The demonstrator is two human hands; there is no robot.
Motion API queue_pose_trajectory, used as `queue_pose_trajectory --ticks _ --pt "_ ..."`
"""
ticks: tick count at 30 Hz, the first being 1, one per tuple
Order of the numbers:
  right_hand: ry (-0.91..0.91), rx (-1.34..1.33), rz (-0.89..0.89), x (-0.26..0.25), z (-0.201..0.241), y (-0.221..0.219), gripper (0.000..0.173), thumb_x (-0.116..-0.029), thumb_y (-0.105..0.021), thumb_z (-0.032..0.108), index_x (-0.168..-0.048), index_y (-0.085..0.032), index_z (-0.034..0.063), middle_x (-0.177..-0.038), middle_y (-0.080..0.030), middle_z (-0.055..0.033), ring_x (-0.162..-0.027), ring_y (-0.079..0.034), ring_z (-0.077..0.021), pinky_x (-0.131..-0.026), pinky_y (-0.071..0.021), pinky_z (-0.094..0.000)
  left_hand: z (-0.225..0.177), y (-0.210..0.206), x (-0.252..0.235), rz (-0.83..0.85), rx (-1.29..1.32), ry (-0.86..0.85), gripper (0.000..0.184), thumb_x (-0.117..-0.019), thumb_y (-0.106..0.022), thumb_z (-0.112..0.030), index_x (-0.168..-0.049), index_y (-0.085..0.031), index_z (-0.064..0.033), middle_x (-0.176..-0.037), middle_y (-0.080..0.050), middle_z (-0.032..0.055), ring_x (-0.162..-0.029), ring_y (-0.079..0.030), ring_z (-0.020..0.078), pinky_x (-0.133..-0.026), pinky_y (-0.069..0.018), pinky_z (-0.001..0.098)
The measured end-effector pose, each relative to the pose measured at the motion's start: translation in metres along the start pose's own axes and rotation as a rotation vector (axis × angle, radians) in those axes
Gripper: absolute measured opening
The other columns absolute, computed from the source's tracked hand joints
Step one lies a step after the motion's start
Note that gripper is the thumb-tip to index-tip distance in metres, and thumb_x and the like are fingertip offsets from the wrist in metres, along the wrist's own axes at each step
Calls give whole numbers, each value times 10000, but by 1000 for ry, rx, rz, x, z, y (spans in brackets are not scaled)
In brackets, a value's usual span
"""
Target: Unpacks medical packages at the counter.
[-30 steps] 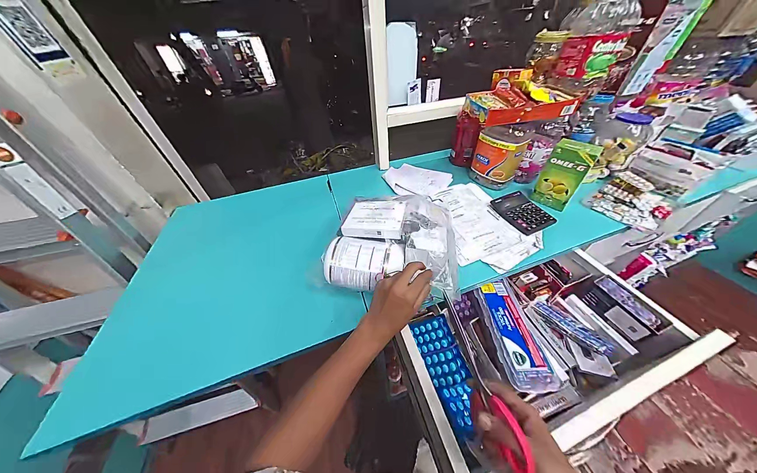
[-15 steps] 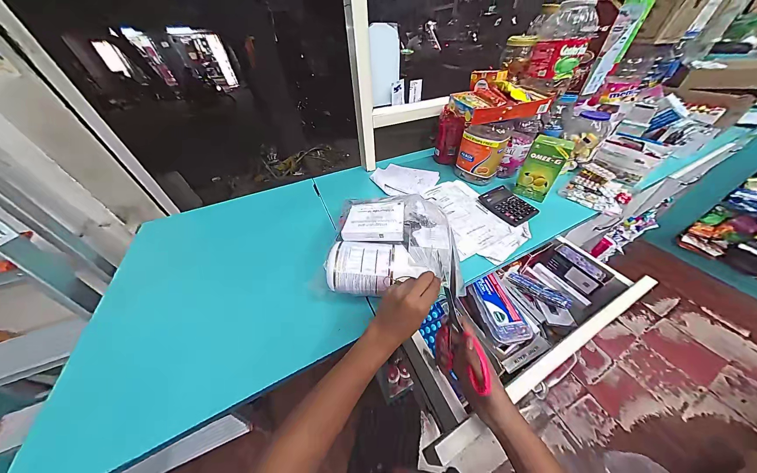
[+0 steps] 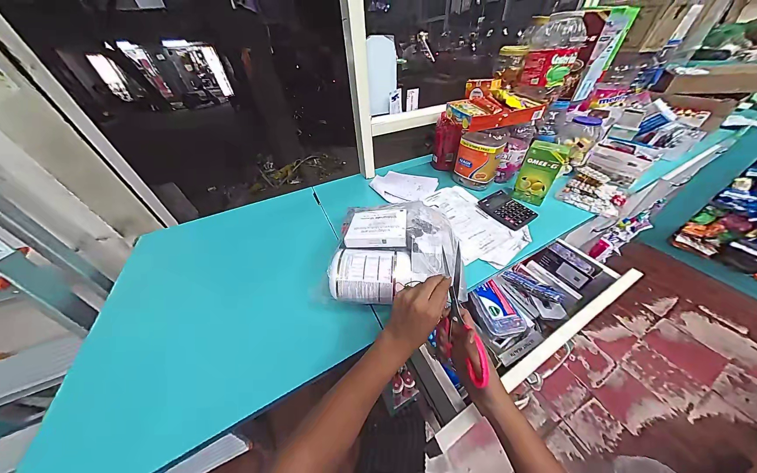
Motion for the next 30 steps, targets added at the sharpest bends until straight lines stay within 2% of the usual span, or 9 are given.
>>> queue_pose_trajectory --ticks 4,10,14,18,21,22,25,27,30 --pt "18 -22 -34 -7 2 -5 715 -908 -547 723 -1253 -455 104 -798 -575 48 -644 -554 -55 -575 -489 -222 0 1 2 -26 38 -15 176 -966 -604 -37 -1043 -757 4 -999 -771 124 -804 -760 187 -663 -610 285" --pt "7 -57 -89 -10 0 -10 715 -900 -589 701 -1271 -464 103 -809 -597 43 -641 -570 -54 -569 -499 -218 0 1 2 -26 108 34 195 -933 -603 -5 -1053 -754 22 -987 -767 133 -797 -759 201 -667 -615 308" --pt "-27 -32 -155 -11 2 -16 685 -945 -527 692 -1275 -444 98 -819 -617 36 -650 -595 -65 -577 -520 -229 -1 2 0 -40 115 71 190 -930 -600 -2 -1044 -751 15 -950 -761 121 -759 -748 189 -640 -608 303" --pt "-54 -31 -180 -14 6 -22 847 -878 -565 756 -1331 -410 58 -927 -669 13 -745 -654 -79 -650 -565 -262 -2 2 -1 -34 137 115 203 -917 -592 6 -1039 -753 28 -928 -752 141 -737 -746 216 -637 -618 333" --pt "-68 -48 -183 -17 6 -24 738 -973 -478 670 -1350 -390 41 -928 -660 0 -734 -646 -85 -643 -562 -262 -1 2 -2 -49 133 119 202 -914 -591 11 -1035 -752 25 -922 -752 135 -739 -745 207 -642 -616 318" --pt "-77 -50 -190 -17 7 -25 724 -976 -472 666 -1348 -382 52 -922 -652 2 -734 -643 -86 -642 -561 -263 -1 2 -3 -51 134 120 200 -913 -594 14 -1034 -752 25 -918 -751 136 -743 -745 208 -646 -616 317" --pt "-80 -70 -200 -19 8 -27 827 -907 -549 726 -1350 -372 50 -928 -660 -5 -742 -649 -86 -643 -557 -258 0 2 -5 -57 132 121 196 -913 -593 14 -1027 -753 25 -897 -748 132 -732 -742 205 -643 -614 311" --pt "-79 -99 -192 -21 13 -30 780 -930 -518 708 -1331 -388 52 -926 -668 0 -757 -656 -78 -658 -561 -248 0 3 -5 -63 138 124 197 -919 -586 15 -1028 -750 28 -901 -750 133 -738 -743 204 -656 -615 309" --pt "-82 -121 -186 -24 16 -31 872 -864 -576 762 -1328 -391 48 -906 -664 2 -727 -641 -76 -635 -551 -245 0 3 -6 -62 146 124 194 -917 -591 14 -1025 -751 29 -900 -748 135 -745 -745 205 -666 -617 308"
Point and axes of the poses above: each hand's wrist, its own x-axis away from the middle knuckle, its own y-axis out of the back of the hand, z = x × y, the point moved 3 cm from there along -x, towards the middle knuckle
